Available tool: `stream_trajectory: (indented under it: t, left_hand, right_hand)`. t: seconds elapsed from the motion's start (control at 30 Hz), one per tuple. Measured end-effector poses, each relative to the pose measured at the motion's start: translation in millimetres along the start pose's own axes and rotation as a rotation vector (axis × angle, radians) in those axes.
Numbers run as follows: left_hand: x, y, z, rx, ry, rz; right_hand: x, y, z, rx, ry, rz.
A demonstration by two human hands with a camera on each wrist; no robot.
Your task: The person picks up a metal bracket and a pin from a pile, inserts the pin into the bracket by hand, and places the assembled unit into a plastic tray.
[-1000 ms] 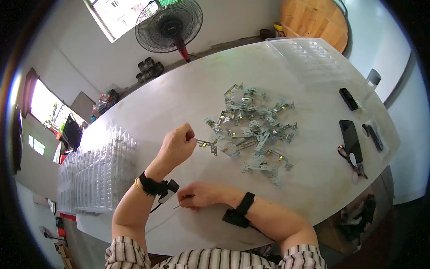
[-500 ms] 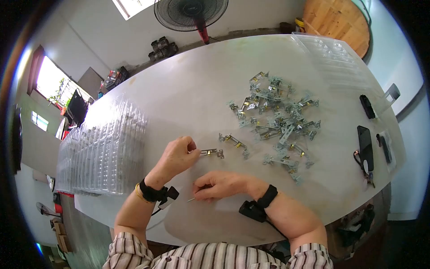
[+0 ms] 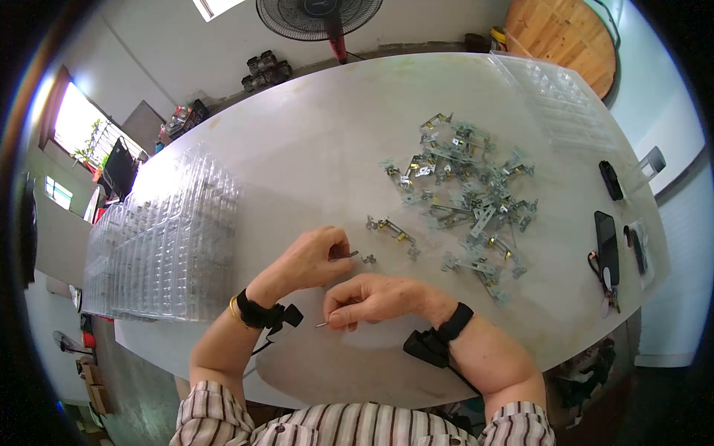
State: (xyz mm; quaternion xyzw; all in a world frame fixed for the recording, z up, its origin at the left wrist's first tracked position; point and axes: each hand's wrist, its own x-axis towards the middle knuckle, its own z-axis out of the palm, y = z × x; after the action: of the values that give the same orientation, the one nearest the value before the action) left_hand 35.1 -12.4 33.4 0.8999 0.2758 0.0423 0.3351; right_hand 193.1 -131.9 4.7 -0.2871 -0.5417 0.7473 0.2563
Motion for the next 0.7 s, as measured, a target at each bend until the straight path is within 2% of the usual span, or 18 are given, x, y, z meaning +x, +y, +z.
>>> stream_trajectory:
  t: [0.1,0.17,0.2,0.23,0.27,0.3,0.33,0.37,0.4,0.47,0.5,0.57,0.7]
  left_hand:
    - [-7.7,-0.1,-0.2,-0.066,0.002,-0.054]
    - [-12.5,-3.5,2.8,-0.207,0.072,-0.054]
    - [-13.3,-7.6,3.9,-0.21,0.078,-0.053]
    - [-13.4,-13.0,5.7,-0.437,0.067,-0.132]
    - [-13.6,-17.1,6.5,-0.665,0.056,-0.209]
    - [-15.2,-17.3,4.6,-0.671,0.061,-0.208]
    - [-17.2,-15.7,1.3,-0.82,0.028,-0.221]
    - [-18.7,-16.1,-0.5,-0.97,-0.007,-0.233]
    - [-19.3,-20.3,1.8,-0.976,-0.003,-0.233]
    - [-20.0,-29.8,10.0,-1.149,0.042,-0.227]
    - [-20.3,-31.1,10.8,-1.157,0.046,-0.23]
    - [-20.7,-33.3,9.5,-1.217,0.14,-0.216]
    - [-19.1,-39.4,9.4,-1.256,0.133,-0.227]
  right_hand:
    - [1.7,3.9,-1.6,0.069,-0.005,-0.077]
    - [1.6,1.7,-0.8,0.096,-0.009,-0.134]
    - [0.0,-3.4,1.9,0.157,0.088,-0.157]
    - [-1.1,-7.4,3.4,0.218,0.187,-0.18]
    - [-2.2,-9.5,2.9,0.214,0.184,-0.174]
    - [-3.5,-10.9,1.9,0.236,0.304,-0.244]
    - [-4.0,-11.6,0.5,0.257,0.423,-0.315]
    - [-1.9,-6.4,-2.3,0.261,0.506,-0.317]
    - [-1.8,-6.6,-3.2,0.259,0.503,-0.31]
    - [-2.0,-7.5,-3.9,0.315,0.667,-0.293]
    - [-1.7,-8.2,-3.9,0.315,0.664,-0.283]
    - [0.6,-10.2,-3.9,0.264,0.778,-0.28]
    - [2.8,-7.7,-7.1,0.184,0.813,-0.224]
